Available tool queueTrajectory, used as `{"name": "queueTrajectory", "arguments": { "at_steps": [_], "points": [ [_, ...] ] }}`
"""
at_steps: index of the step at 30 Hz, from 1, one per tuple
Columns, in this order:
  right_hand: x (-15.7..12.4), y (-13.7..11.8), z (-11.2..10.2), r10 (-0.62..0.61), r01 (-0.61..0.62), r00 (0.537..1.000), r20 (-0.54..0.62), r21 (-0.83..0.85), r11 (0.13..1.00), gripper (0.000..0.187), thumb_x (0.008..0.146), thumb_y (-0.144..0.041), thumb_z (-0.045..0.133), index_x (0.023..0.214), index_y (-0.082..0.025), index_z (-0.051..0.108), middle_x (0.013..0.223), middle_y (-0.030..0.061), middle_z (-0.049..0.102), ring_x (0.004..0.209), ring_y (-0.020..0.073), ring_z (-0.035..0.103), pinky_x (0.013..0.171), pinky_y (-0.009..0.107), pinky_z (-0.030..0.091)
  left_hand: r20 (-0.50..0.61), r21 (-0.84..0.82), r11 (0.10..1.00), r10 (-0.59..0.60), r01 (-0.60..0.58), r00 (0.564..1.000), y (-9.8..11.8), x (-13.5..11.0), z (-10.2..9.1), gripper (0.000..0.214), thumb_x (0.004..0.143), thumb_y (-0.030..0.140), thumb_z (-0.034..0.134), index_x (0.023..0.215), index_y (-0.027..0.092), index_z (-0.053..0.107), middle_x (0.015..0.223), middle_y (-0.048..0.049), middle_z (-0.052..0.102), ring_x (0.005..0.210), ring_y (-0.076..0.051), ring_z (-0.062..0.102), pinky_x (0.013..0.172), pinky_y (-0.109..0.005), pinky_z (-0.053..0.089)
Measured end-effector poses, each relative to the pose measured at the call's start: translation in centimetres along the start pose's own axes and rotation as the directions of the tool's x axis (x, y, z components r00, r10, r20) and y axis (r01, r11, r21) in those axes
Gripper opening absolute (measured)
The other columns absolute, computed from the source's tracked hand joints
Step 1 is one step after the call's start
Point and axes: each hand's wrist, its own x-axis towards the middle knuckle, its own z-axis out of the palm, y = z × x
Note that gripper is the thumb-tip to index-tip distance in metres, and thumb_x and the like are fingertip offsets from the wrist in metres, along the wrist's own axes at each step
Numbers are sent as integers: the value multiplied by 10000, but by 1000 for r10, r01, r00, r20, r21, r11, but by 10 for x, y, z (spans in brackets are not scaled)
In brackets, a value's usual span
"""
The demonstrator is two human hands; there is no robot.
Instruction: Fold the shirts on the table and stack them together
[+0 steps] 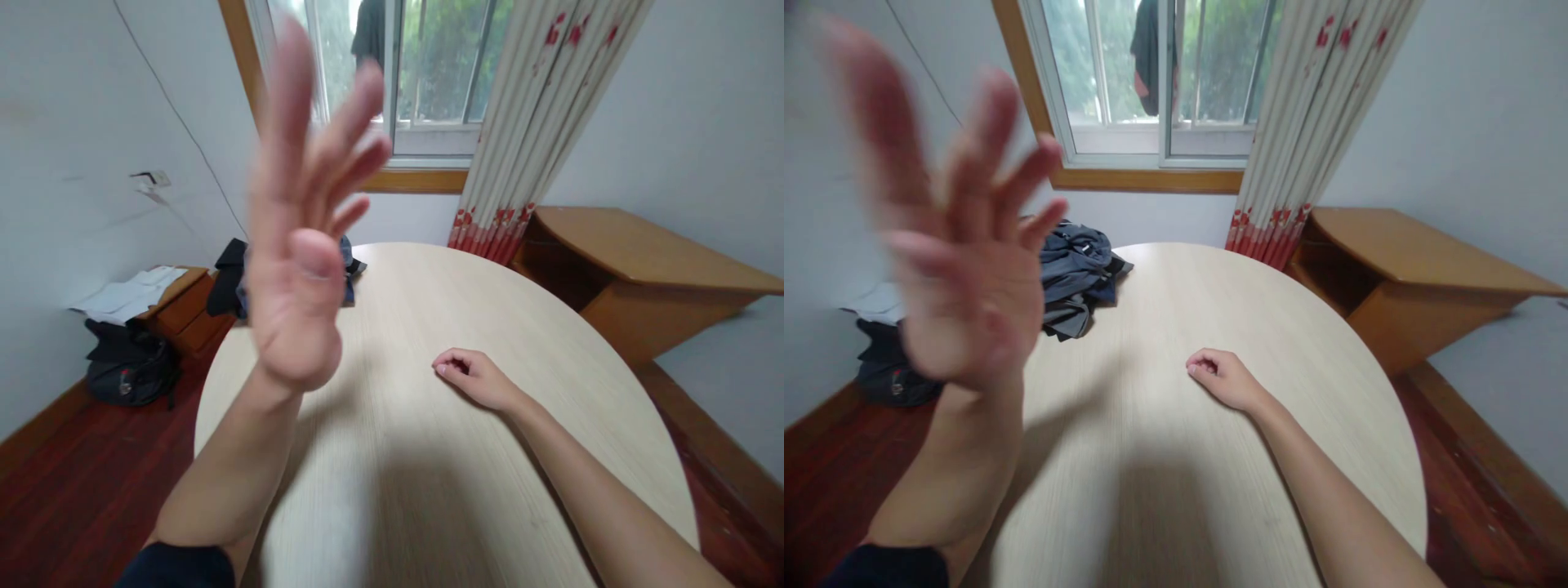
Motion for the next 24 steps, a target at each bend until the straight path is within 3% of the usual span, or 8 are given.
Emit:
{"name": "queueTrajectory", "arguments": {
  "at_steps": [2, 5, 10, 15, 20, 24],
  "points": [
    [1, 0, -1, 4, -4, 1000, 8, -8, 1000, 305, 854, -462, 610, 888, -175, 707, 800, 64, 688, 719, 202, 583, 679, 338, 450, -16, 57, 995, -84, 85, 996, -14, -6, 12, 580, 1038, 569, 319, 1546, 294, 271, 1559, 8, 413, 1426, -287, 385, 1160, -459, 332],
    [1, -3, -1, 6, -6, 1000, 22, -8, 1000, 322, 859, -482, 595, 889, -179, 699, 775, 53, 665, 704, 198, 571, 677, 340, 447, 100, 150, 954, -277, 260, 956, -56, -34, 26, 571, 1008, 598, 363, 1446, 244, 464, 1478, -80, 520, 1362, -281, 477, 1141, -455, 362],
    [3, -6, 1, -1, 1, 1000, 2, -8, 1000, 318, 855, -489, 596, 871, -189, 697, 766, 47, 661, 694, 203, 577, 665, 342, 448, 228, 305, 842, -519, 445, 824, -107, -98, 36, 492, 1021, 515, 337, 1090, 172, 683, 1124, -111, 709, 1076, -234, 639, 973, -371, 467],
    [4, 0, 6, -18, 17, 999, -38, -27, 999, 297, 876, -470, 578, 881, -197, 696, 768, 43, 665, 711, 207, 591, 664, 334, 455, 233, 390, 760, -628, 520, 743, -121, -136, 40, 506, 1013, 461, 326, 755, 173, 652, 759, -58, 678, 752, -192, 621, 734, -305, 444],
    [12, 8, 14, -77, 54, 983, -169, -139, 989, 308, 896, -455, 531, 852, -188, 679, 740, 37, 654, 682, 186, 576, 644, 301, 432, 269, 387, 727, -677, 567, 685, -122, -149, 39, 501, 998, 464, 340, 688, 176, 609, 679, -27, 651, 660, -162, 587, 651, -271, 383],
    [25, 8, 19, -126, 51, 975, -183, -371, 927, 233, 890, -346, 550, 748, -193, 654, 661, 14, 623, 607, 151, 535, 606, 272, 361, 291, 512, 688, -702, 515, 650, -123, -149, 41, 527, 1002, 469, 315, 638, 183, 568, 634, -20, 626, 618, -156, 558, 603, -273, 324]
  ]
}}
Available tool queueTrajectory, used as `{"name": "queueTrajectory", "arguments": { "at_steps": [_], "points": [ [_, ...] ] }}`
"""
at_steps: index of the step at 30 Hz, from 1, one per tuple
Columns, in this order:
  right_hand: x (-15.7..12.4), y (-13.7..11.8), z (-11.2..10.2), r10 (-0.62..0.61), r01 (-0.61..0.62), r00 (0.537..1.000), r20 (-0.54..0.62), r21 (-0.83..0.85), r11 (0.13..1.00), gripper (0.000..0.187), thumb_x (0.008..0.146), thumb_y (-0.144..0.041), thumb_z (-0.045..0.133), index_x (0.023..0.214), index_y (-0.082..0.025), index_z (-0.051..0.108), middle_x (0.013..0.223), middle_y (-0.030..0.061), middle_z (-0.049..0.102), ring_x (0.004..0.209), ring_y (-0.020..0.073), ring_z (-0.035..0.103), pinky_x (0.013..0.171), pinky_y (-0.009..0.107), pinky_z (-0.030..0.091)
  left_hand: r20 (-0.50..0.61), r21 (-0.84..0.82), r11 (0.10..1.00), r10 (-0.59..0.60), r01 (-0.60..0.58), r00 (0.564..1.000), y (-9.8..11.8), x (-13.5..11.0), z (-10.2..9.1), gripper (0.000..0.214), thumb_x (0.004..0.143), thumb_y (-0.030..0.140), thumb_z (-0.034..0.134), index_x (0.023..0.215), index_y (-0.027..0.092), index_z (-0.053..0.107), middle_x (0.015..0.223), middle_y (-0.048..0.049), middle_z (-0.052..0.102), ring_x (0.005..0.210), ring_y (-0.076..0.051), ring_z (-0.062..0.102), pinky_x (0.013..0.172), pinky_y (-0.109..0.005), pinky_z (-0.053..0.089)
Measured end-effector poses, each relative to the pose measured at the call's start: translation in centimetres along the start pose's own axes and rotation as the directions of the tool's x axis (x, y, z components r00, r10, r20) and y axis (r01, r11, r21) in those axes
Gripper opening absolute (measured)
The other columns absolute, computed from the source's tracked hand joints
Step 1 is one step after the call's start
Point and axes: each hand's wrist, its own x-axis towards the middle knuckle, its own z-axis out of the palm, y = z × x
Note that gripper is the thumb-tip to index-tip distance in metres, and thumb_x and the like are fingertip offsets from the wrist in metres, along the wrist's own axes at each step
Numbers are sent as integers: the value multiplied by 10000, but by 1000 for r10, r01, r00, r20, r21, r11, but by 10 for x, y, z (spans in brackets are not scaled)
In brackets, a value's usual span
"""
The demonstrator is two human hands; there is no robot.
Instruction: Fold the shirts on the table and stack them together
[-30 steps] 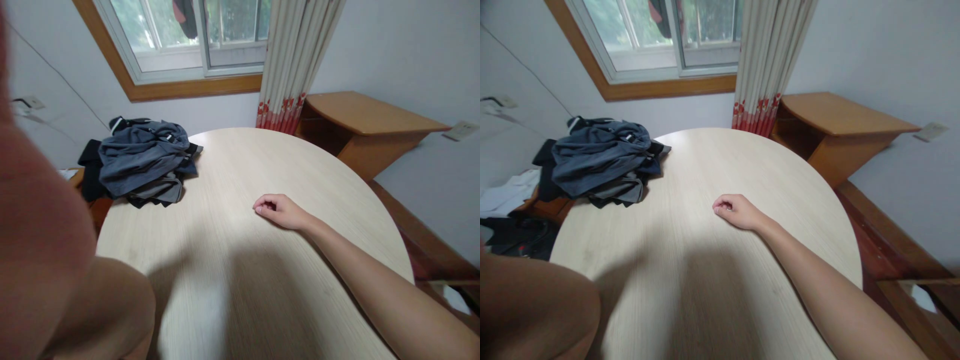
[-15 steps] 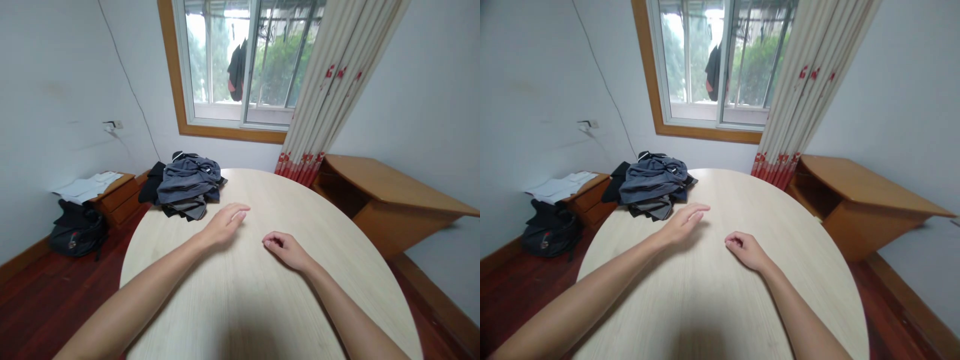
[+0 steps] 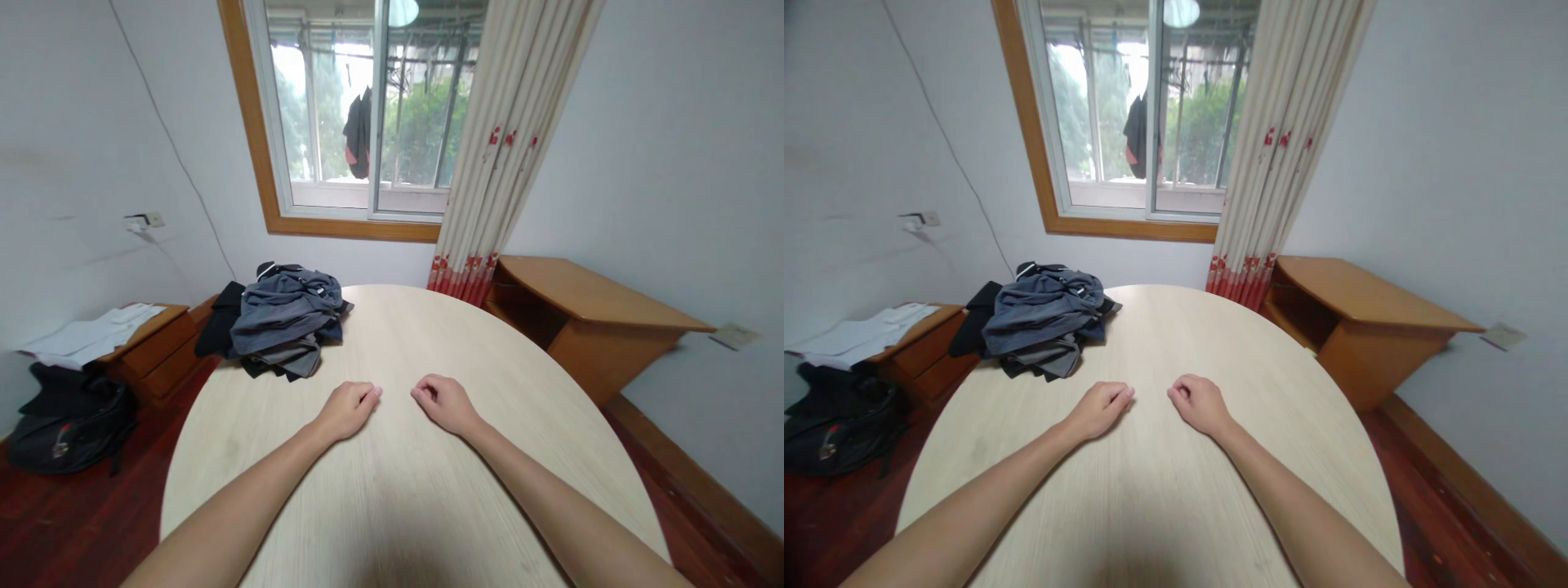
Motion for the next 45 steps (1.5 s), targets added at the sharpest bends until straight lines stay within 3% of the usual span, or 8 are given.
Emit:
{"name": "queueTrajectory", "arguments": {
  "at_steps": [4, 9, 16, 24, 28, 33, 38, 45],
  "points": [
    [11, 1, 0, -14, 15, 1000, 7, -155, 988, 183, 882, -293, 579, 747, -192, 649, 648, 6, 632, 603, 141, 539, 600, 259, 313, 65, 319, 948, -28, 6, 997, 9, 15, 2, 501, 982, 443, 349, 637, 186, 607, 639, -50, 649, 632, -189, 575, 588, -302, 269],
    [10, 5, -3, 42, -43, 999, -15, -107, 993, 190, 877, -306, 598, 733, -190, 643, 631, -7, 621, 583, 126, 528, 590, 247, 306, 123, 518, 855, -88, 12, 988, 17, 27, 6, 454, 940, 415, 397, 680, 182, 688, 704, -101, 705, 675, -230, 623, 601, -317, 271],
    [5, 13, -10, 18, -20, 998, 52, 38, 999, 274, 878, -388, 591, 691, -188, 609, 599, -20, 569, 558, 117, 476, 560, 240, 296, 135, 442, 897, -67, 0, 988, 12, 22, 1, 516, 956, 394, 300, 616, 187, 629, 639, -66, 639, 620, -198, 549, 591, -316, 222],
    [4, 11, -11, 21, -25, 998, 67, 66, 997, 257, 866, -390, 589, 716, -185, 630, 622, -12, 574, 578, 122, 475, 570, 243, 310, 103, 274, 958, -117, 85, 988, 8, 24, -2, 423, 886, 394, 356, 517, 195, 412, 518, 8, 374, 513, -136, 333, 559, -309, 173],
    [4, 13, -10, 22, -28, 997, 73, 74, 997, 247, 861, -391, 585, 751, -182, 658, 630, -6, 581, 587, 129, 488, 573, 246, 322, 81, 282, 955, -115, 88, 990, 9, 21, 1, 435, 907, 389, 355, 530, 194, 450, 528, 1, 422, 529, -144, 385, 561, -309, 203],
    [4, 15, -10, 25, -30, 998, 66, 81, 996, 249, 860, -390, 575, 772, -178, 671, 636, 0, 593, 591, 133, 499, 582, 252, 342, -176, 483, 875, 81, 14, 981, 5, 18, -31, 361, 933, 341, 405, 730, 181, 657, 863, -97, 695, 862, -254, 601, 727, -365, 378],
    [4, 15, -9, 25, -30, 998, 66, 78, 997, 251, 859, -390, 575, 779, -177, 679, 648, 10, 613, 599, 139, 520, 586, 257, 350, -625, 533, 802, 159, 269, 764, -18, 7, -88, 257, 878, 299, 546, 1037, 188, 715, 1485, -148, 495, 1387, -374, 373, 1123, -594, 181],
    [4, 12, -11, 32, -36, 997, 71, 67, 997, 240, 864, -380, 576, 780, -181, 680, 660, 12, 624, 606, 142, 526, 590, 259, 355, -678, 475, 821, 112, 317, 727, -33, -1, -105, 296, 910, 264, 492, 1120, 233, 699, 1326, -105, 655, 1381, -341, 416, 1167, -658, -1]
  ]
}}
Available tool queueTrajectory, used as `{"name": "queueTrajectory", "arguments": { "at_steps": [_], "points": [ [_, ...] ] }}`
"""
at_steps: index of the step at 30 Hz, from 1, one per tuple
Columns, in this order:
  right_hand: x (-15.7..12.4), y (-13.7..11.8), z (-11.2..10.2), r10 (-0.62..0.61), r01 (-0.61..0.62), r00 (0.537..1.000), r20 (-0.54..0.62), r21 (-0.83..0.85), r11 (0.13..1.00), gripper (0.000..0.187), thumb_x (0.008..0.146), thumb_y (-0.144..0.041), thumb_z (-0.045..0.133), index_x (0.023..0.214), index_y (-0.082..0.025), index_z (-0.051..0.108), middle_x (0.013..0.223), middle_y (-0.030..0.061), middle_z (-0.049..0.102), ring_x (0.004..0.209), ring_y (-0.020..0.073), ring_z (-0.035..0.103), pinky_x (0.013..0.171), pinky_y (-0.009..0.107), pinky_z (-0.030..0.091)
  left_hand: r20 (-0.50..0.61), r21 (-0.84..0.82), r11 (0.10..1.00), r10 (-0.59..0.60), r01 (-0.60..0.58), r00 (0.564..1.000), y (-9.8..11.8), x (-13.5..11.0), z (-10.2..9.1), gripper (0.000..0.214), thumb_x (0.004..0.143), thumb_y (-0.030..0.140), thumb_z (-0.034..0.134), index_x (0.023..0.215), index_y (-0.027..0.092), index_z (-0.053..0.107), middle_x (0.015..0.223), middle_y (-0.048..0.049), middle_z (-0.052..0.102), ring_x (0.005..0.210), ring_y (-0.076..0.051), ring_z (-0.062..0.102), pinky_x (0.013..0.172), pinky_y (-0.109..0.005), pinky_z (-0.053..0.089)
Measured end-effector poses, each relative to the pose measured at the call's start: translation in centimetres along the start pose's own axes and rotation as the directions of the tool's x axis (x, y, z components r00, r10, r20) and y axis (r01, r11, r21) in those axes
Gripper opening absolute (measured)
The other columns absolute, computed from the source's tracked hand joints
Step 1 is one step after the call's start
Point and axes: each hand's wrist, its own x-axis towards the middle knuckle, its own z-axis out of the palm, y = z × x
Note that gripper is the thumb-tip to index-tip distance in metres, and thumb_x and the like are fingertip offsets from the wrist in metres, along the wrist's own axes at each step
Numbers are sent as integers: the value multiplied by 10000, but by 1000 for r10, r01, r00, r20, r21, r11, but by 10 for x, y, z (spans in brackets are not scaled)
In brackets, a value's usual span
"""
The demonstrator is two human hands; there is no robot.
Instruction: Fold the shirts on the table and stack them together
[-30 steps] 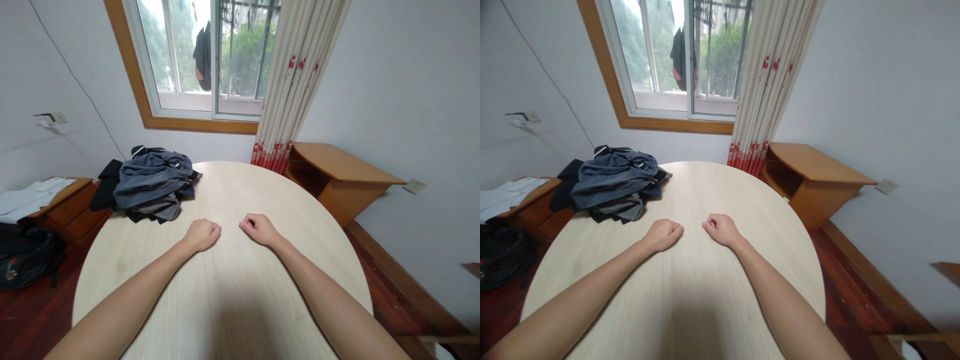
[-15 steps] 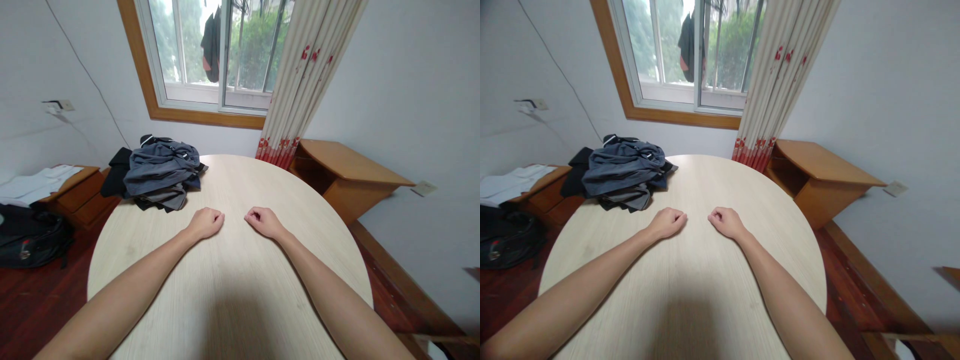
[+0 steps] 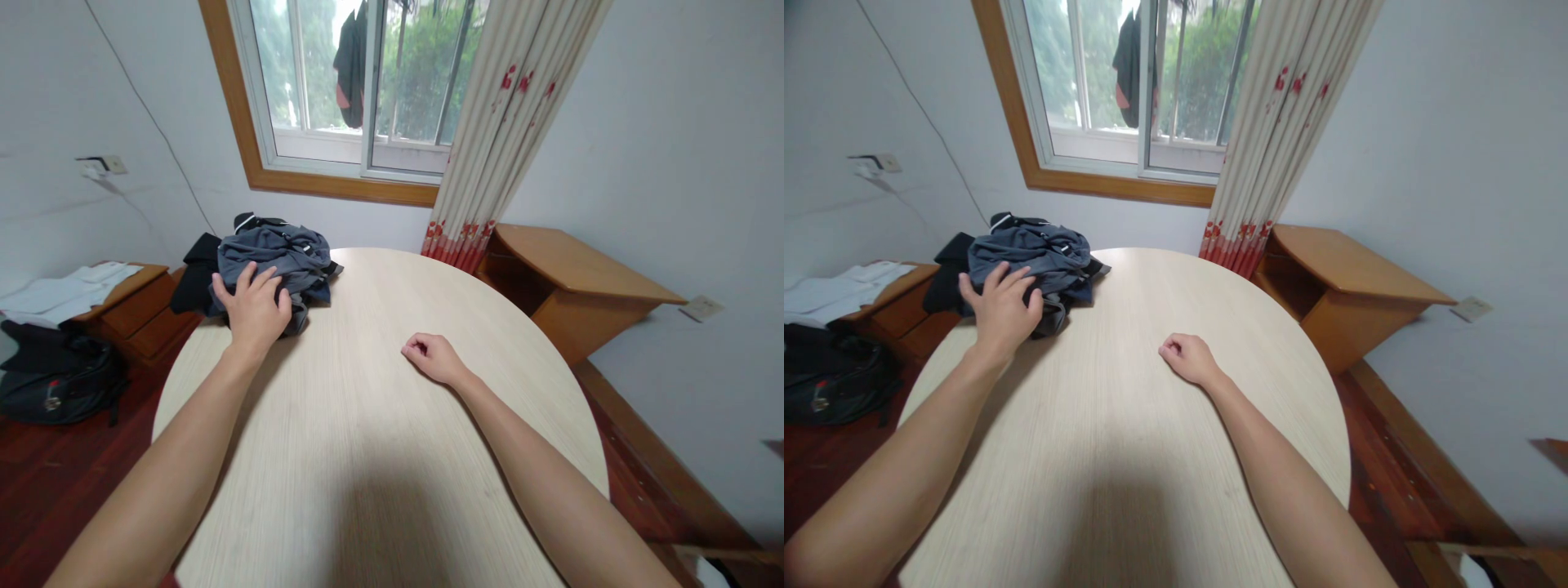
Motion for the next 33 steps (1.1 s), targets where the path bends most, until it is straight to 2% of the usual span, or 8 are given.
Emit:
{"name": "queueTrajectory", "arguments": {
  "at_steps": [9, 19, 25, 27, 29, 30, 31, 33],
  "points": [
    [0, 0, 0, -5, 5, 1000, 2, -1, 1000, 239, 863, -377, 574, 775, -181, 680, 647, 9, 613, 598, 139, 515, 586, 258, 349, 16, -95, 995, 31, -29, 999, 21, -3, 0, 337, 921, 230, 470, 1188, 216, 676, 1400, -91, 607, 1293, -340, 488, 1115, -610, 183],
    [0, 0, 0, 3, -3, 1000, 14, 6, 1000, 241, 860, -379, 578, 770, -178, 676, 638, 4, 599, 592, 133, 498, 578, 254, 340, -69, -303, 947, 94, -111, 993, 3, 4, 7, 276, 887, 175, 466, 909, 208, 740, 1047, -70, 756, 996, -251, 613, 940, -424, 463],
    [2, 0, 3, 24, -17, 999, -28, 249, 968, 415, 911, -549, 509, 973, -175, 679, 767, 36, 664, 635, 146, 548, 609, 266, 421, -18, -716, 673, 252, -188, 968, 83, -29, -14, 286, 884, 172, 464, 776, 199, 727, 861, -72, 758, 857, -204, 668, 836, -375, 520],
    [5, 0, 6, 96, -78, 995, -14, 472, 878, 567, 926, -648, 425, 1175, -181, 628, 893, 64, 704, 647, 154, 594, 608, 279, 468, 91, -880, 449, 482, -156, 871, 117, -49, -31, 296, 889, 158, 465, 755, 207, 724, 801, -53, 755, 814, -182, 683, 814, -341, 534],
    [7, 0, 8, 172, -118, 985, -23, 639, 760, 645, 910, -699, 420, 1302, -208, 564, 1033, 82, 716, 747, 177, 655, 664, 303, 523, 93, -978, 193, 750, -82, 654, 139, -63, -46, 293, 901, 153, 457, 821, 204, 734, 834, -46, 767, 790, -157, 699, 787, -295, 544],
    [8, 0, 8, 203, -126, 979, -31, 689, 714, 649, 893, -701, 463, 1326, -226, 553, 1093, 82, 713, 836, 192, 674, 724, 316, 542, 97, -989, 143, 797, -30, 596, 144, -66, -51, 253, 910, 181, 485, 899, 190, 738, 877, -57, 770, 784, -152, 699, 746, -271, 546],
    [8, -1, 7, 232, -137, 972, -34, 722, 678, 639, 869, -685, 528, 1327, -240, 558, 1133, 77, 707, 922, 205, 677, 787, 326, 549, 122, -989, 150, 798, 1, 590, 144, -66, -53, 227, 916, 222, 514, 950, 178, 734, 899, -69, 767, 758, -149, 694, 711, -259, 543],
    [7, -1, 5, 271, -183, 963, 4, 747, 639, 619, 799, -612, 669, 1290, -244, 590, 1170, 72, 701, 1000, 220, 669, 853, 339, 545, 215, -954, 299, 711, -11, 669, 132, -58, -47, 259, 944, 281, 495, 960, 170, 729, 915, -84, 760, 785, -166, 690, 741, -277, 539]
  ]
}}
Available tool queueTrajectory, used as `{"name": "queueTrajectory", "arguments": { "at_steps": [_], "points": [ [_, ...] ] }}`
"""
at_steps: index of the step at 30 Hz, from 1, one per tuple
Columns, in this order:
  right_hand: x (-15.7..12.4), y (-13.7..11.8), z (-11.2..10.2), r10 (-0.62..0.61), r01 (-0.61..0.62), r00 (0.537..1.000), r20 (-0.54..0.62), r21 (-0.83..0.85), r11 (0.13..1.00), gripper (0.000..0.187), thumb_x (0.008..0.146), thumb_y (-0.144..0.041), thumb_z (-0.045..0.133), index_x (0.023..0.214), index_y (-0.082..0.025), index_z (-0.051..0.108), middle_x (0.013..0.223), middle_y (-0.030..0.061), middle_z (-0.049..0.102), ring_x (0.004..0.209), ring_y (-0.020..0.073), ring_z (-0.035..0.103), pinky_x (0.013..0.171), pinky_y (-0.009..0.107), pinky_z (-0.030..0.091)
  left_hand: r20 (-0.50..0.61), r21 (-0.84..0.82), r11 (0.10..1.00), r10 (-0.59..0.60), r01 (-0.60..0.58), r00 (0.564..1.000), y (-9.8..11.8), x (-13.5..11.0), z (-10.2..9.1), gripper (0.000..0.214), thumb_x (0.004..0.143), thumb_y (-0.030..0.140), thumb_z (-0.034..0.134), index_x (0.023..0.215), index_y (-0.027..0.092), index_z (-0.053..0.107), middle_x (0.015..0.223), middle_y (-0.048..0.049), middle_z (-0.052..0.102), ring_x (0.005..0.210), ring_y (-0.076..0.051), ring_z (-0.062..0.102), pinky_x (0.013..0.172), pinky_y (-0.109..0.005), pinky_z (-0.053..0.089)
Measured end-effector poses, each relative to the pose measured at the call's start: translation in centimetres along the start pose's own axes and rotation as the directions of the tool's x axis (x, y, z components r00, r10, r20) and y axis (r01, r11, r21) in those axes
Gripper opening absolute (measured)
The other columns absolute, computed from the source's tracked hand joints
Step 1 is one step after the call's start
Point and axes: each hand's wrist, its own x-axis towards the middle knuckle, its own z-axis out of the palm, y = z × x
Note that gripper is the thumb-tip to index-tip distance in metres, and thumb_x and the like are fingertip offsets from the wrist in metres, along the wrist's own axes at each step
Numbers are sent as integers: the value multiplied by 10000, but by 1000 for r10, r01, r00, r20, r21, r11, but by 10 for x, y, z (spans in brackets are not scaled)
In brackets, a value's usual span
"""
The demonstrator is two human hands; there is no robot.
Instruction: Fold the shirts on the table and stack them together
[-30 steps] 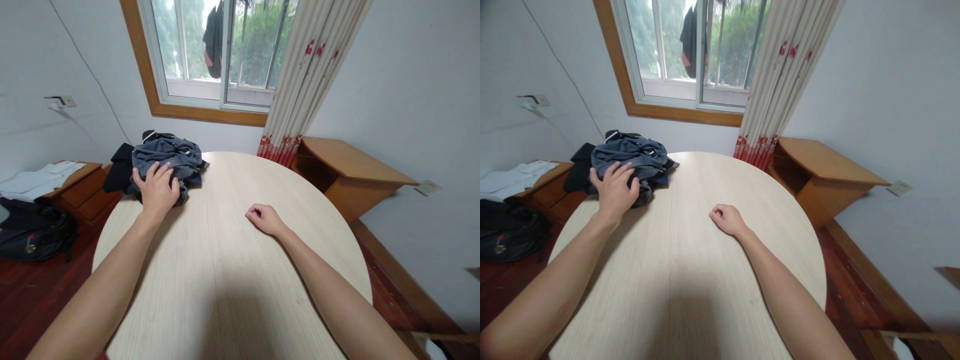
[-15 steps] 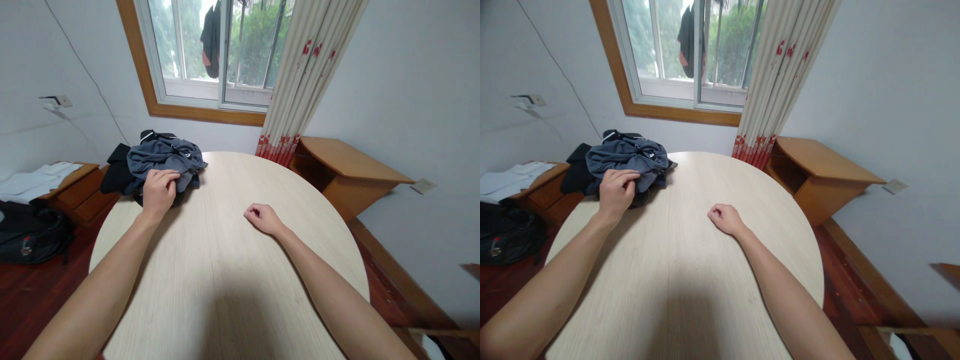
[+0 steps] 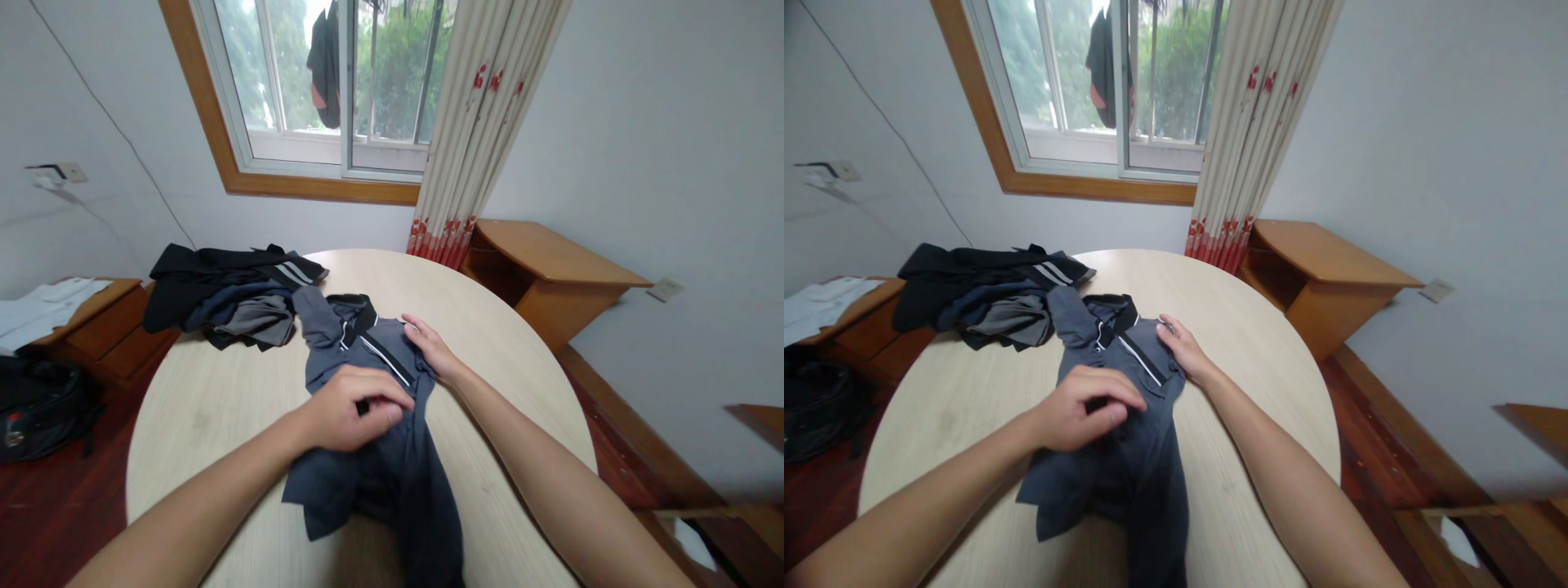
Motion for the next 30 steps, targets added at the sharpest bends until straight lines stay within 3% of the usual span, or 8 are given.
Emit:
{"name": "queueTrajectory", "arguments": {
  "at_steps": [4, 8, 10, 12, 17, 22, 27, 30],
  "points": [
    [-2, -3, -6, 40, -39, 999, 22, -68, 997, 547, 674, -451, 792, 1147, -206, 669, 1151, 81, 706, 937, 221, 672, 808, 348, 544, -138, 498, 786, -346, 367, 928, -45, -8, -34, 341, 949, 387, 489, 1058, 162, 720, 1087, -129, 735, 1033, -276, 646, 953, -429, 474],
    [-1, -4, -13, -31, 23, 998, -52, -139, 990, 441, 666, -402, 771, 1047, -191, 699, 1123, 80, 714, 933, 215, 661, 795, 339, 527, -111, 699, 443, -708, 561, 697, -67, -21, -41, 595, 902, 559, 528, 1394, 227, 554, 1543, -152, 438, 1373, -391, 408, 1106, -666, 241],
    [2, -4, -20, -46, 31, 994, -101, -145, 989, 425, 667, -394, 757, 1030, -183, 695, 1065, 77, 725, 881, 205, 660, 762, 327, 524, -95, 714, 356, -804, 603, 587, -66, -24, -37, 671, 892, 620, 491, 1451, 250, 491, 1614, -156, 302, 1429, -425, 311, 1078, -740, 180],
    [6, -3, -32, -53, 26, 983, -174, -153, 988, 405, 669, -386, 741, 1014, -181, 686, 969, 65, 731, 790, 189, 649, 705, 313, 519, -99, 714, 322, -833, 622, 545, -62, -25, -35, 717, 872, 668, 477, 1453, 247, 484, 1621, -173, 279, 1425, -451, 293, 1048, -755, 201],
    [17, -1, -76, -76, -24, 913, -401, -239, 971, 300, 653, -310, 701, 925, -184, 672, 806, 40, 701, 656, 165, 600, 615, 287, 490, -236, 697, 299, -762, 651, 603, -62, -19, -38, 626, 896, 696, 406, 1204, 208, 650, 1444, -182, 515, 1285, -433, 432, 997, -651, 339],
    [19, 5, -117, -125, -159, 783, -610, -390, 907, 232, 717, -253, 625, 923, -154, 667, 834, 80, 698, 704, 190, 617, 652, 305, 490, -303, 742, 241, -712, 626, 634, -75, -19, -46, 487, 938, 598, 430, 1003, 191, 689, 1349, -176, 579, 1218, -401, 473, 942, -575, 391],
    [12, 3, -121, -252, -179, 790, -559, -603, 777, 211, 771, -278, 630, 932, -156, 692, 999, 137, 679, 962, 270, 597, 872, 400, 460, -372, 764, 216, -623, 608, 689, -82, -21, -47, 393, 951, 482, 461, 997, 167, 692, 1300, -180, 603, 1170, -370, 514, 921, -516, 409],
    [4, -9, -106, -398, -176, 816, -420, -835, 521, 303, 821, -394, 637, 1007, -170, 722, 1153, 170, 621, 1111, 334, 532, 943, 480, 417, -392, 763, 283, -512, 581, 764, -81, -19, -45, 337, 941, 440, 503, 1044, 183, 694, 1359, -154, 576, 1225, -348, 495, 958, -487, 399]
  ]
}}
